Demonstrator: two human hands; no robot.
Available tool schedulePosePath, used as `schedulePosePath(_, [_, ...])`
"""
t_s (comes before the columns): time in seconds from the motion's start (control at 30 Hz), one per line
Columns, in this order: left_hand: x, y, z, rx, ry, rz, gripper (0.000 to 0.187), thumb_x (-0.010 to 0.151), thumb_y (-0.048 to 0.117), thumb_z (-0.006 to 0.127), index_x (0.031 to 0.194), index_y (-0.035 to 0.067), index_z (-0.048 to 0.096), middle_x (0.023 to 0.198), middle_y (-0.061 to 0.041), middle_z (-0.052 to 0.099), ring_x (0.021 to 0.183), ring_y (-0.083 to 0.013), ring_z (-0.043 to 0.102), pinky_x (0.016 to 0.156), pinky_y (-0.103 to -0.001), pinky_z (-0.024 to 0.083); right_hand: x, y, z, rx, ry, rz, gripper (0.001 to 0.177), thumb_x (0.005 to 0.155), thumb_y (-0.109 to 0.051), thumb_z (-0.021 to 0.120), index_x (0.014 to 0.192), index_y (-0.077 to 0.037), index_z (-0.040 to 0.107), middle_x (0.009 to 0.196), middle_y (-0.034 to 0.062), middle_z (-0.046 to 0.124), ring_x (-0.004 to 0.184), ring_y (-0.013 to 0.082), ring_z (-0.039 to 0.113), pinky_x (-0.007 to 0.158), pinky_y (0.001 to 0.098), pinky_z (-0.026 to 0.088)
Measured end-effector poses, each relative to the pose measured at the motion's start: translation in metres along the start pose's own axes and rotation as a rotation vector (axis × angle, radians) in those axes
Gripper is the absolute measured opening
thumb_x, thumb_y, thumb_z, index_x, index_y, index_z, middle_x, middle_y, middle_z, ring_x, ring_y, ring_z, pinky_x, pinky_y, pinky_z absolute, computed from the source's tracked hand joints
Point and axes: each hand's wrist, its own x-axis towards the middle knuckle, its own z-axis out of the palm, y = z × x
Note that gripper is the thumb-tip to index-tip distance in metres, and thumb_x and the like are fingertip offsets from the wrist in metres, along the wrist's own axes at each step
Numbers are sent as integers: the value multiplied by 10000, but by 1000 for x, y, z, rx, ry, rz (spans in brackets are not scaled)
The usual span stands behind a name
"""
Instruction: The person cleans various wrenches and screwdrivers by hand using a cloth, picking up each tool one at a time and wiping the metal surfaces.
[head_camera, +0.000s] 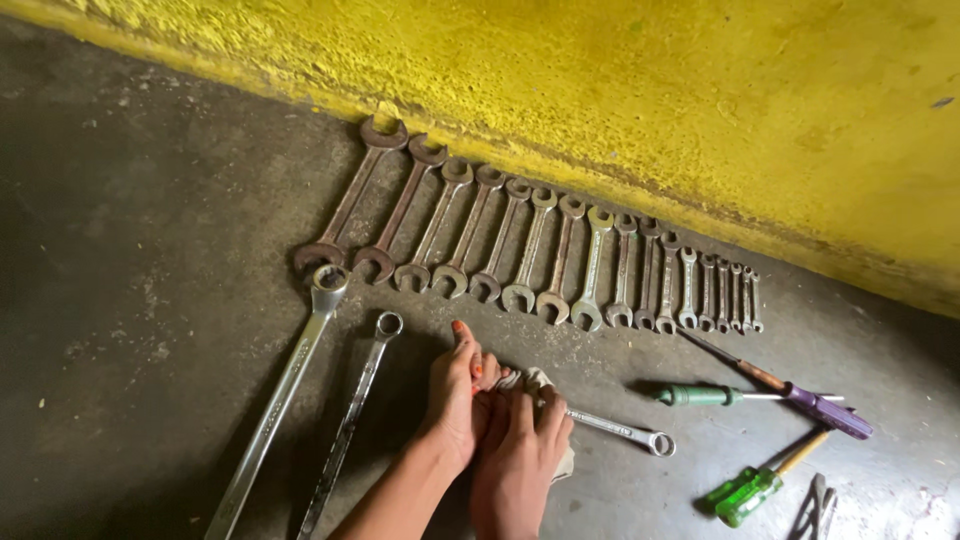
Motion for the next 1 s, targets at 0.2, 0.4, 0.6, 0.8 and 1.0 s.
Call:
schedulePosePath(0.2, [7, -10, -3, -70, -58, 60, 518, 1090, 368, 410, 622, 147, 374, 513, 14, 289, 503, -130, 282, 696, -358, 439, 16, 45, -34, -69, -64, -173, 317, 838, -67, 706, 1153, -90, 729, 1208, 155, 612, 1042, 327, 595, 885, 459, 501])
schedulePosePath(0.4, [9, -17, -9, -46, -53, 54, 505, 1089, 372, 410, 638, 147, 397, 514, 11, 297, 506, -130, 295, 715, -357, 459, 22, 130, -65, -262, 140, -135, 248, 803, -141, 770, 1051, -147, 778, 1175, 100, 691, 1068, 237, 650, 948, 432, 454])
schedulePosePath(0.6, [7, -16, 0, 53, 32, 61, 531, 1078, 455, 414, 640, 156, 390, 532, 33, 277, 514, -123, 275, 682, -359, 451, 9, 107, -41, -235, 206, 54, 237, 917, -59, 686, 1118, -138, 783, 1239, 141, 671, 1165, 317, 588, 1001, 419, 442])
schedulePosePath(0.8, [-2, -7, 7, 155, 112, 4, 574, 1062, 504, 393, 617, 143, 362, 541, 12, 310, 535, -138, 307, 666, -359, 431, 1, 20, 0, -110, -4, -66, 498, 672, 14, 658, 1159, -68, 725, 1299, 154, 596, 1169, 376, 519, 988, 506, 395])
schedulePosePath(1.0, [2, -12, 6, 52, 67, 50, 559, 1059, 475, 421, 616, 136, 372, 525, -2, 321, 516, -145, 314, 677, -362, 448, 23, 47, -45, -182, -172, -321, 595, 622, 18, 634, 1197, -113, 712, 1250, 126, 598, 1160, 341, 536, 964, 512, 400])
